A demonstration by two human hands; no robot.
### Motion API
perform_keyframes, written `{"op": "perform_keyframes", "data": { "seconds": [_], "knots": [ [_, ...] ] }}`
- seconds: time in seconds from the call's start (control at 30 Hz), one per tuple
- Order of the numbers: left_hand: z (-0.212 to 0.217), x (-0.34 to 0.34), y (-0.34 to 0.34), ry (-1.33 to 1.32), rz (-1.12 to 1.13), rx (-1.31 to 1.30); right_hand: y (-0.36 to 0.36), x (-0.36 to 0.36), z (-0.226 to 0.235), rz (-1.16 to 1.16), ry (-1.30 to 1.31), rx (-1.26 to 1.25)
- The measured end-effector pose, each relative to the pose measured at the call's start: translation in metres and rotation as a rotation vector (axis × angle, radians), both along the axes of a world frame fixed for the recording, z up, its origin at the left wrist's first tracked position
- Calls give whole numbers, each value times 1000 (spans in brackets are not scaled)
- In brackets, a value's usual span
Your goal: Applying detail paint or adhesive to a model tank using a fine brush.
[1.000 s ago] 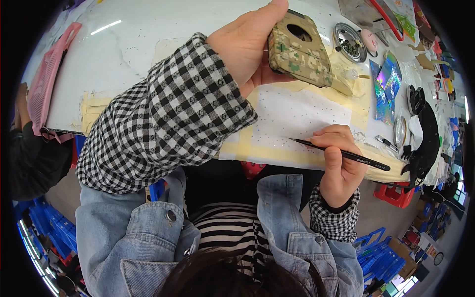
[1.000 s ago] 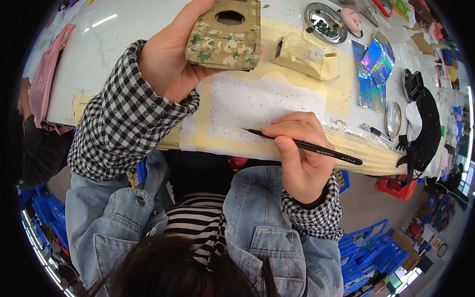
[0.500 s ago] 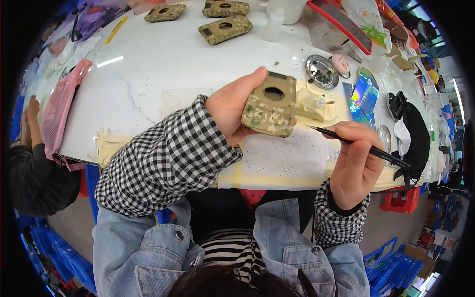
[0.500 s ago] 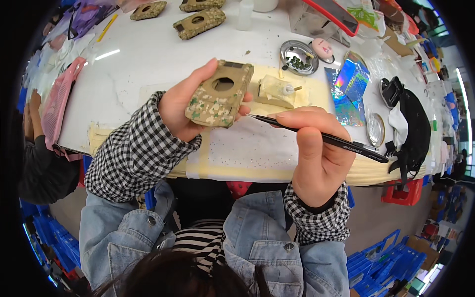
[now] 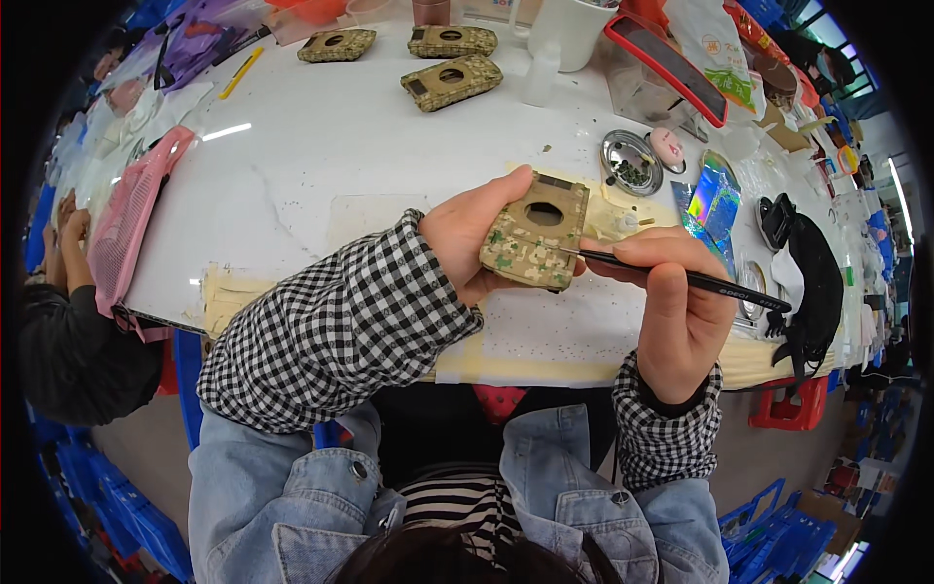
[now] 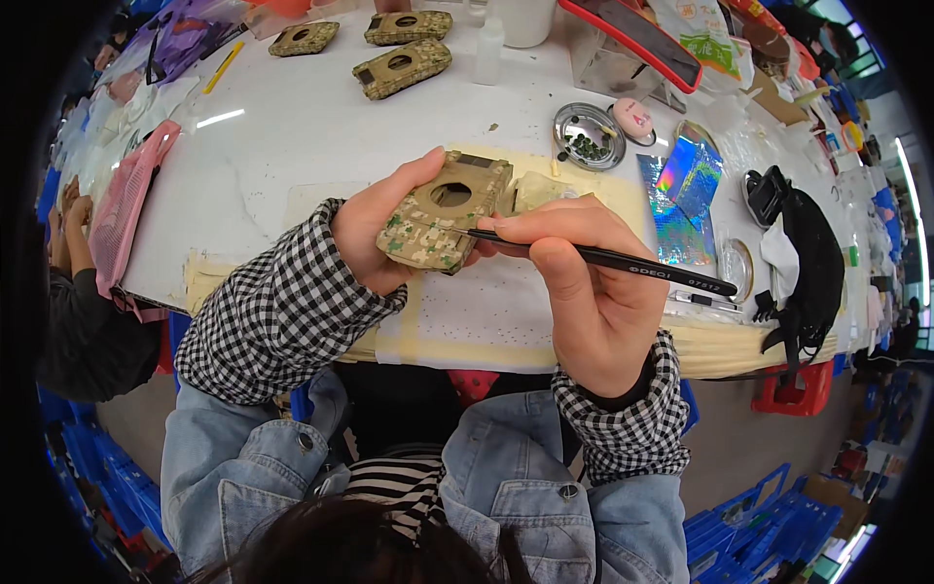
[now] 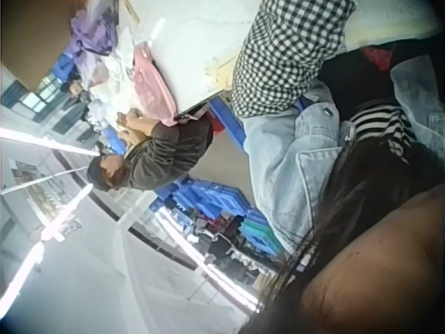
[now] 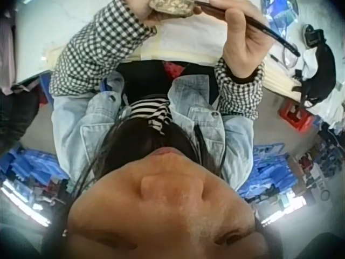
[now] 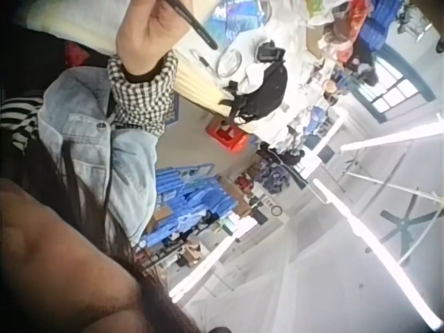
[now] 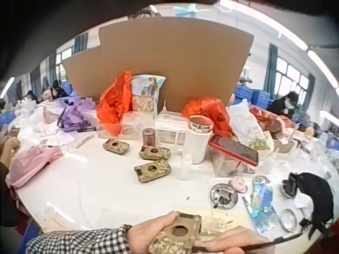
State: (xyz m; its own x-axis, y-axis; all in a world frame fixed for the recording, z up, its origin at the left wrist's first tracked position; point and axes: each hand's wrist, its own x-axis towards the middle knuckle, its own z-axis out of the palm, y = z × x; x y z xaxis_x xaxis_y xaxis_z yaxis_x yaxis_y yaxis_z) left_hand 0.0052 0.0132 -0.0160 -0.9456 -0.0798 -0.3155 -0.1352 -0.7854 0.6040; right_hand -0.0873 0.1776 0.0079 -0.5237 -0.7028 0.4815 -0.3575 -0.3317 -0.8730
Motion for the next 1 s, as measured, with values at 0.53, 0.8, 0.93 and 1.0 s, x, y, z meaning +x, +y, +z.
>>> {"op": "perform_keyframes", "data": {
  "seconds": [0.53, 0.8, 0.93, 1.0],
  "knots": [
    [1, 0, 0, -16, 13, 17, -1, -3, 0, 14, 57, 16],
    [-3, 0, -2, 2, 7, -32, -1, -3, 2, 11, 78, 30],
    [-1, -1, 0, -4, 16, -34, 0, -3, 3, 13, 72, 35],
    [-2, 0, 0, -6, 17, -32, 0, -3, 2, 13, 72, 39]
  ]
}}
